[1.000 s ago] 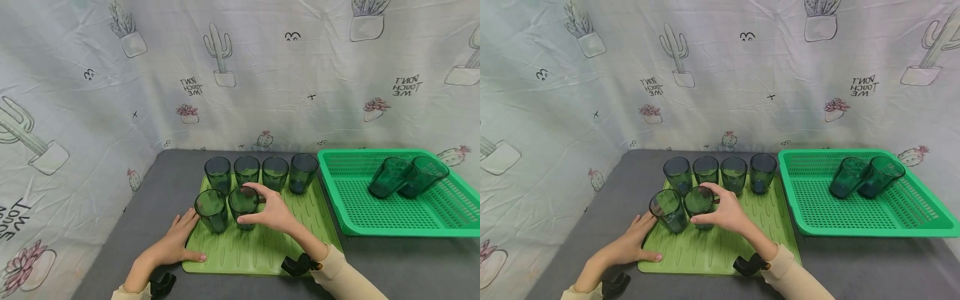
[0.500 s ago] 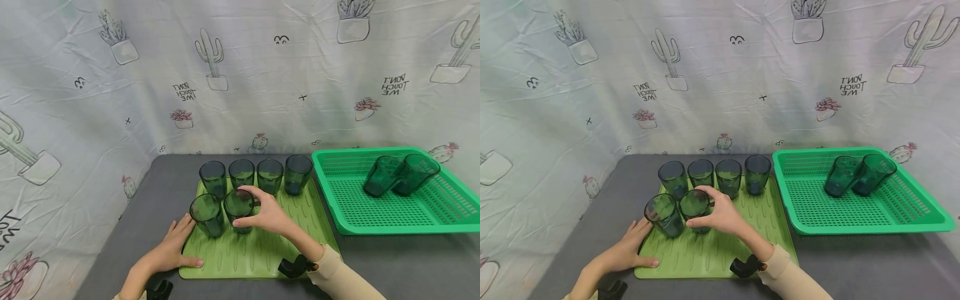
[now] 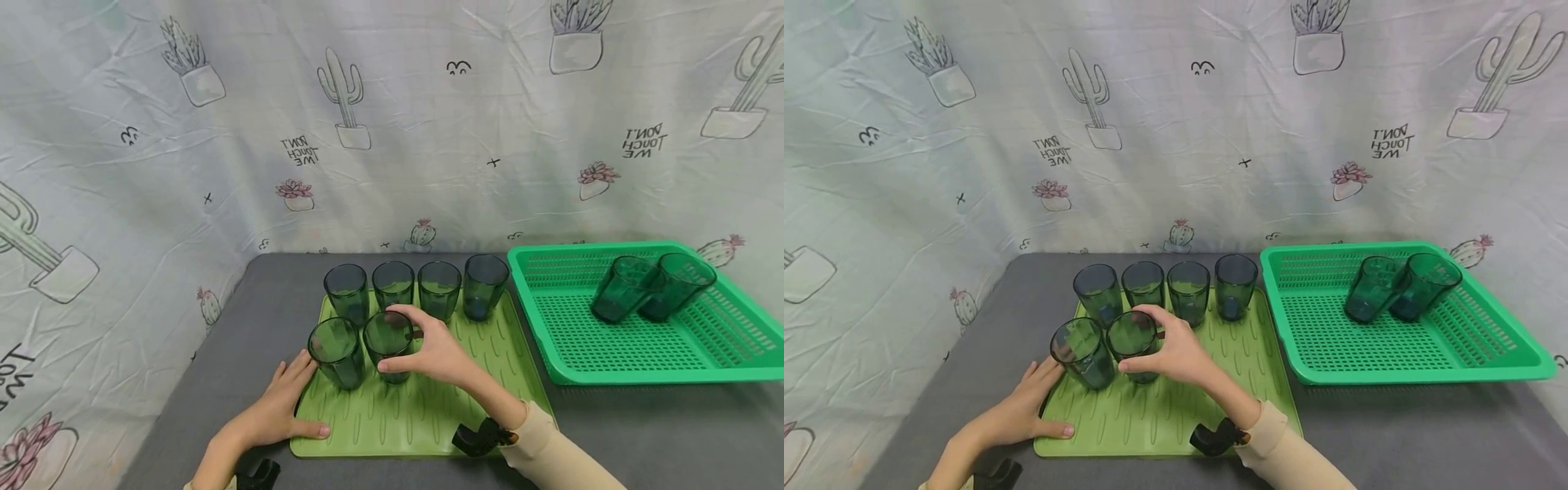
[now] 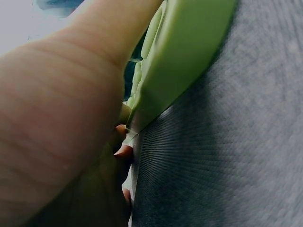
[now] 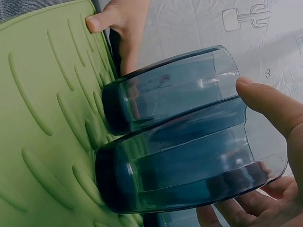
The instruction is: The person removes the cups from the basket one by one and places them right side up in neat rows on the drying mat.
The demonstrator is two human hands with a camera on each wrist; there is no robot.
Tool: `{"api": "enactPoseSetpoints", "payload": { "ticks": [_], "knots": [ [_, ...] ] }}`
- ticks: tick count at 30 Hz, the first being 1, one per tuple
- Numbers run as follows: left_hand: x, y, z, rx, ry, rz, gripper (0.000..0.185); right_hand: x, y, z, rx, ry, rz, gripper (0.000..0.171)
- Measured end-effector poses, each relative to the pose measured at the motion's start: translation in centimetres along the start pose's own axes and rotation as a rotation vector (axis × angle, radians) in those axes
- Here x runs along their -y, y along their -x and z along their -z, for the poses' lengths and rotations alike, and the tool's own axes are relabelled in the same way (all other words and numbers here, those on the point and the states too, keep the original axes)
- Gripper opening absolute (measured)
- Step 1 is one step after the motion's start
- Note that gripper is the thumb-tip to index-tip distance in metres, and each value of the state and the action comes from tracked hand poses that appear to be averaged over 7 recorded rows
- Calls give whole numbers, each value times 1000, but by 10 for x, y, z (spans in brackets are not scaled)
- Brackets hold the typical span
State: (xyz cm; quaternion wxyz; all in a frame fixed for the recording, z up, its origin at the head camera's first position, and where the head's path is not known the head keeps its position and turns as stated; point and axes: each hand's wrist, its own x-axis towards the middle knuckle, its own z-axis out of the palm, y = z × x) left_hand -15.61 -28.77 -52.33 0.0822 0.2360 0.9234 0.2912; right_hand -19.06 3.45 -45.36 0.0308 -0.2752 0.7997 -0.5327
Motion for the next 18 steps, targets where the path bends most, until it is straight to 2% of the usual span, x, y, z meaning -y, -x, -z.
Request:
{"api": "enactPoseSetpoints", "payload": {
  "ticks": [5,18],
  "knots": [
    [0,0,0,10,-3,11,116,-13,-1,-1,2,-6,10,82],
    [-1,-1,0,-9,-9,-7,116,-13,-3,1,8,5,43,84]
  ]
}}
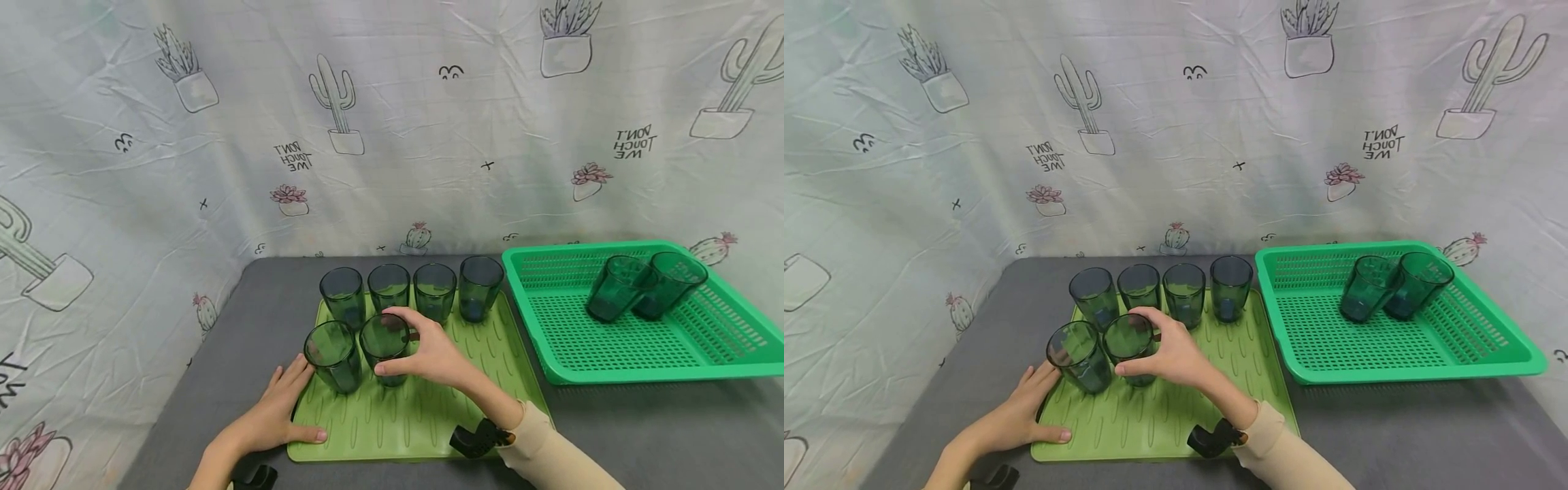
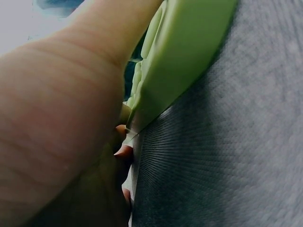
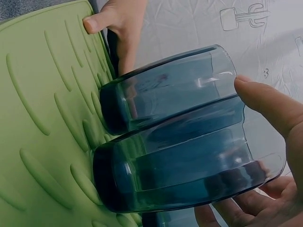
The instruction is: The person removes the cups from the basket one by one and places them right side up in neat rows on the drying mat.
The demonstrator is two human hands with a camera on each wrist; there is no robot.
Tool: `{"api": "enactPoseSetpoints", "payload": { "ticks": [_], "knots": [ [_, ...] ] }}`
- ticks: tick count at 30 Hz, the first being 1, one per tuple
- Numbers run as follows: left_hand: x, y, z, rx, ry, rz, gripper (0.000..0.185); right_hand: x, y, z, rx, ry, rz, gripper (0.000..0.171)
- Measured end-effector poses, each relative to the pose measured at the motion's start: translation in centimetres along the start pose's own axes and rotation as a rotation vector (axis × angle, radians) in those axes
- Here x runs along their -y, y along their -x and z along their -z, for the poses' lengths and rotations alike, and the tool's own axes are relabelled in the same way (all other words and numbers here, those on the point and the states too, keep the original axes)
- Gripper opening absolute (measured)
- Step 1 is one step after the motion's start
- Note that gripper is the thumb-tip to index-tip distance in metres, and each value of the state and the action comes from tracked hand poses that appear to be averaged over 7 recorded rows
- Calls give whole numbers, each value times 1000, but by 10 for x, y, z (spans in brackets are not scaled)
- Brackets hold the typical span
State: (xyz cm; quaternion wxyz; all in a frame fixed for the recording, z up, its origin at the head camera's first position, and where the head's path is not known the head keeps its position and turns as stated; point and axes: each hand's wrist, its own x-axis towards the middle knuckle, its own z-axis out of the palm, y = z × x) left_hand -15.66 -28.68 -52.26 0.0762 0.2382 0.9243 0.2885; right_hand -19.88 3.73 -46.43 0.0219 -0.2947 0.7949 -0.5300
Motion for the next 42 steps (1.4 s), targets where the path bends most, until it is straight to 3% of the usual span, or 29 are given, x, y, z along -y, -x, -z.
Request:
{"api": "enactPoseSetpoints", "payload": {
  "ticks": [29,42],
  "knots": [
    [-3,0,-2,-2,1,1,116,-1,3,0,13,9,-4,93],
    [2,0,-2,0,-4,3,116,7,3,6,-39,-5,42,91]
  ]
}}
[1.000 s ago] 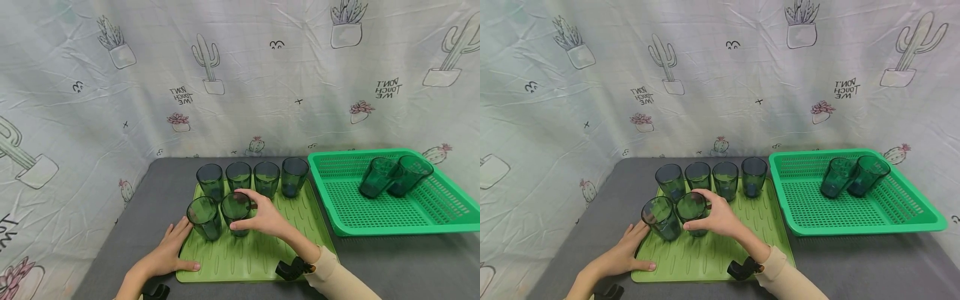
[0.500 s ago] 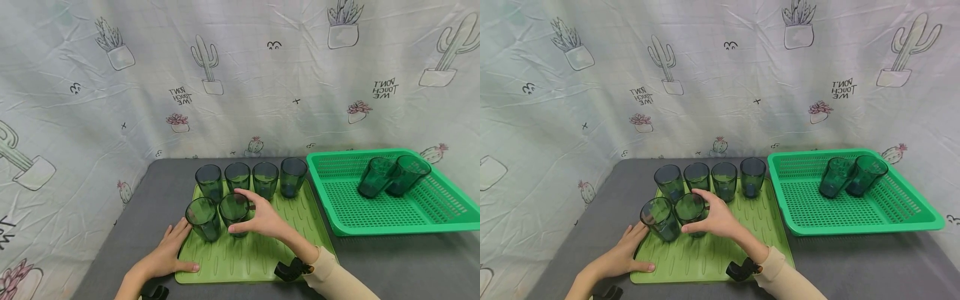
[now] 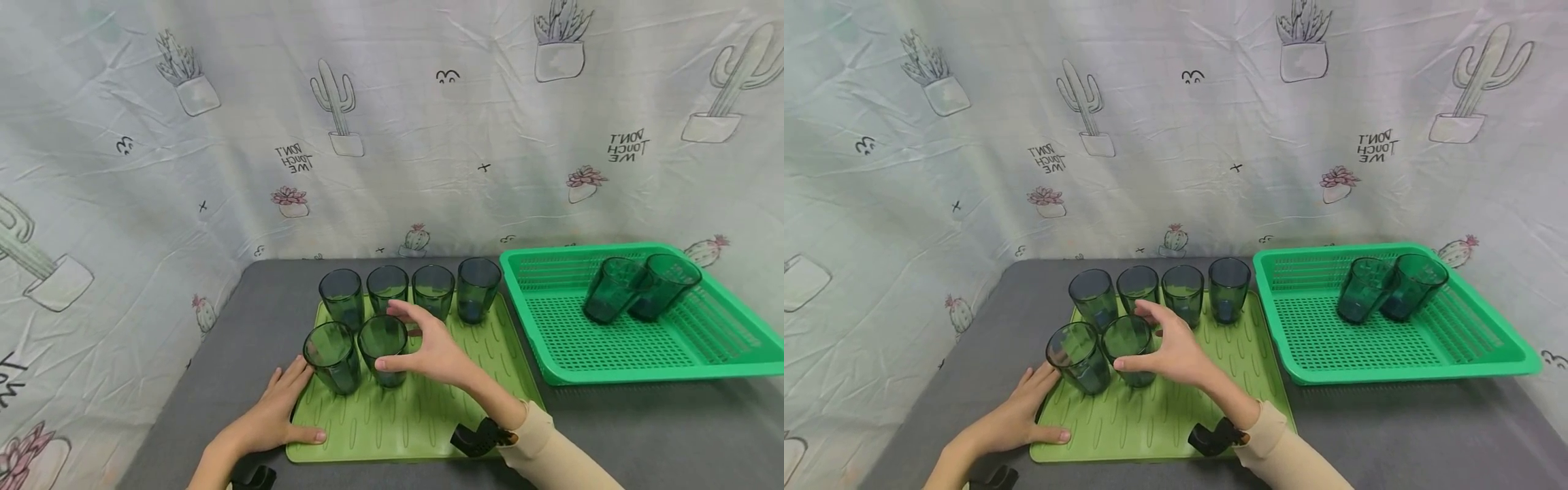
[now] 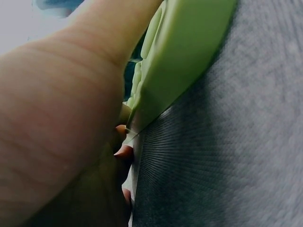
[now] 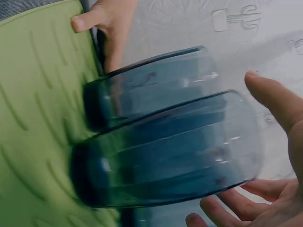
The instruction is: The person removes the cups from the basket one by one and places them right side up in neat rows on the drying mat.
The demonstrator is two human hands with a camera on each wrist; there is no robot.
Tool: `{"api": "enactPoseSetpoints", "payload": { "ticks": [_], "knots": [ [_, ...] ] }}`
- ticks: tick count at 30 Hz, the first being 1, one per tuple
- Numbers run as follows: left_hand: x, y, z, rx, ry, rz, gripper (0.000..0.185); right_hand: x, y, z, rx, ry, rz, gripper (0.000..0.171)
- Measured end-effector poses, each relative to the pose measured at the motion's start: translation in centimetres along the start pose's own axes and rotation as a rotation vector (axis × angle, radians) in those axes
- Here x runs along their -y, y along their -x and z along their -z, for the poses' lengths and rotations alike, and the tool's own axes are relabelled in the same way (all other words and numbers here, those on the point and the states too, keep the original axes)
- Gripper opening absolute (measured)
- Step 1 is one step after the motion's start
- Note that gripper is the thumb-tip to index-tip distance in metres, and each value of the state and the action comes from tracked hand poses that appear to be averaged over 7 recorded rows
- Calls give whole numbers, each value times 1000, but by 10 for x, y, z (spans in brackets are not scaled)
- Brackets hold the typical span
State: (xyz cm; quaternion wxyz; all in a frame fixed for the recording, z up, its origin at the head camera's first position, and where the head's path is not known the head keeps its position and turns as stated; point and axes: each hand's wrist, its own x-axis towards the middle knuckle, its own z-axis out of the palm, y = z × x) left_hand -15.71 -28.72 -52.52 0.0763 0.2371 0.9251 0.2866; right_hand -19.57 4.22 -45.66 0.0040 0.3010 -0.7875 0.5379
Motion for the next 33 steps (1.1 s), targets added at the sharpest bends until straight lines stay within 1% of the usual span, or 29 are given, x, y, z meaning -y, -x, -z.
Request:
{"api": "enactPoseSetpoints", "payload": {
  "ticks": [5,8,12,14,15,17,18,21,24,26,29,32,33],
  "knots": [
    [0,0,-1,-1,0,-5,116,17,6,15,-76,81,49,87],
    [1,-1,-2,-4,-2,-10,117,25,16,32,-136,165,103,83],
    [1,-2,-2,0,-7,-6,118,31,39,68,-255,282,170,76],
    [2,-2,-2,2,-7,-4,118,34,53,92,-317,336,178,73],
    [2,-2,-1,4,-5,-4,118,37,61,105,-346,358,167,72],
    [2,-1,0,4,2,-4,117,42,76,133,-395,404,114,70],
    [2,0,0,4,3,-5,117,44,83,149,-414,413,73,69],
    [1,1,2,1,13,-12,115,49,102,199,-454,428,-82,67],
    [0,1,2,5,20,-16,114,43,116,250,-499,447,-216,64],
    [0,1,1,10,24,-16,114,34,125,277,-530,459,-288,62],
    [1,1,0,11,21,-12,114,15,136,302,-556,545,-370,69],
    [2,1,-1,8,19,-14,115,-5,146,311,-542,622,-423,87],
    [2,0,-1,8,18,-15,115,-11,149,313,-539,630,-438,93]
  ]
}}
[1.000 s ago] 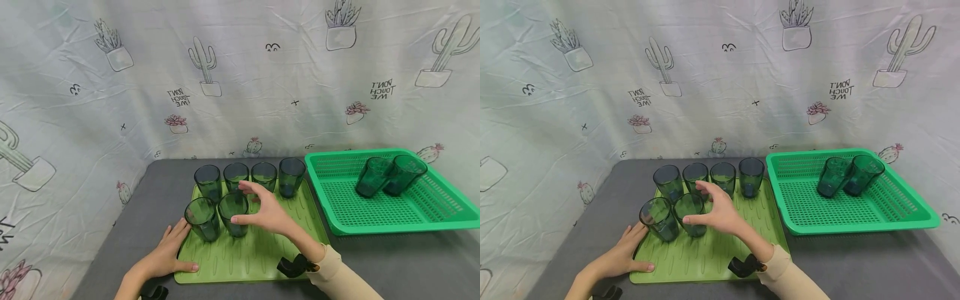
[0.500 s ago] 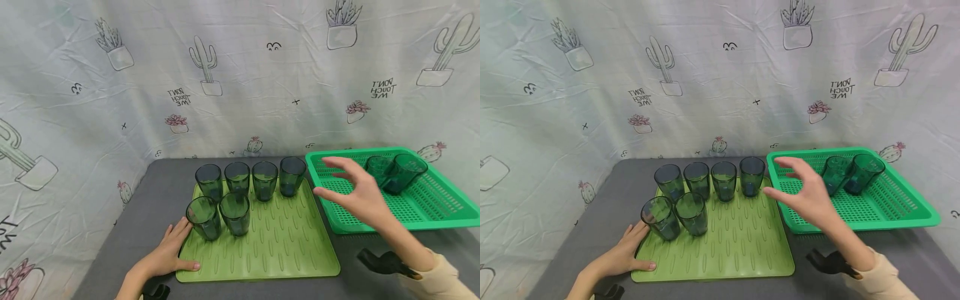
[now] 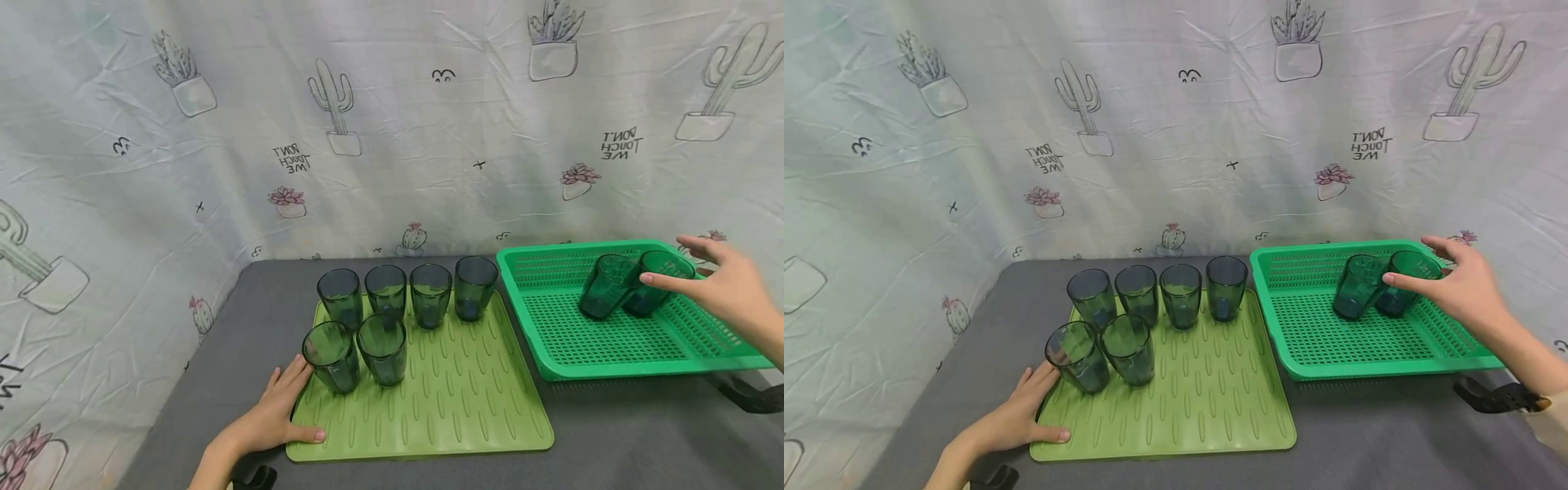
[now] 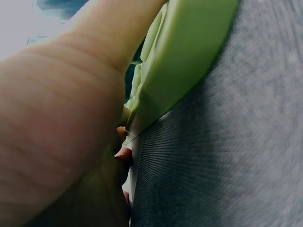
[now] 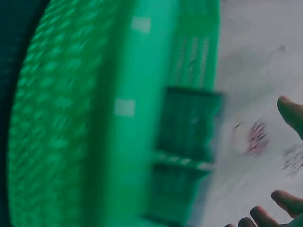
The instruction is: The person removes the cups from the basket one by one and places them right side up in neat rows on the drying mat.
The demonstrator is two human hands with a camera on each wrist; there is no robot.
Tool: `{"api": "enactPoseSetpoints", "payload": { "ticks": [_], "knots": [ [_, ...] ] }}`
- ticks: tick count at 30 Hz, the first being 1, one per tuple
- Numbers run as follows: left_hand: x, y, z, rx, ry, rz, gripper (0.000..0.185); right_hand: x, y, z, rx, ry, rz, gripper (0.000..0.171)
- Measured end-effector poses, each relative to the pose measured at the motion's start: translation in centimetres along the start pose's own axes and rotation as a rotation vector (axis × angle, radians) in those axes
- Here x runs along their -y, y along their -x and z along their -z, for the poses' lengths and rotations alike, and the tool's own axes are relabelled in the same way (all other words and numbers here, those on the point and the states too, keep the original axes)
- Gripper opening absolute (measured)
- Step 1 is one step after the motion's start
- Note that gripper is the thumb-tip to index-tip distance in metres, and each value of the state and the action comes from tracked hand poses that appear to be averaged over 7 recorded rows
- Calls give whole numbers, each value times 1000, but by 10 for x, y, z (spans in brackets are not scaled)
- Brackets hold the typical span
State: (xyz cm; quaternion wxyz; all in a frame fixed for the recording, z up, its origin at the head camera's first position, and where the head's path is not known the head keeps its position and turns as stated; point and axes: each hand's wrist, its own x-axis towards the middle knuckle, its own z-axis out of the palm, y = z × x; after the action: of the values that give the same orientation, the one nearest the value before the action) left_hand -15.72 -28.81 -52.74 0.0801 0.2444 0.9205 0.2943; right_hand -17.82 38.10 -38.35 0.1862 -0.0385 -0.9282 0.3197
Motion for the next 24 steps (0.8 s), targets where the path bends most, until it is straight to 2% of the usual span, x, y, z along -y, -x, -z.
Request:
{"api": "enactPoseSetpoints", "payload": {
  "ticks": [3,7,14,24],
  "knots": [
    [1,-1,0,3,-2,-2,115,-19,-1,-4,18,-8,-37,103],
    [1,-2,0,5,0,3,115,-37,-5,-9,35,10,-70,109],
    [1,-1,0,6,-2,13,115,-55,-3,-18,12,-36,-105,109],
    [0,-2,1,10,3,15,115,-75,-4,-28,43,-140,-138,106]
  ]
}}
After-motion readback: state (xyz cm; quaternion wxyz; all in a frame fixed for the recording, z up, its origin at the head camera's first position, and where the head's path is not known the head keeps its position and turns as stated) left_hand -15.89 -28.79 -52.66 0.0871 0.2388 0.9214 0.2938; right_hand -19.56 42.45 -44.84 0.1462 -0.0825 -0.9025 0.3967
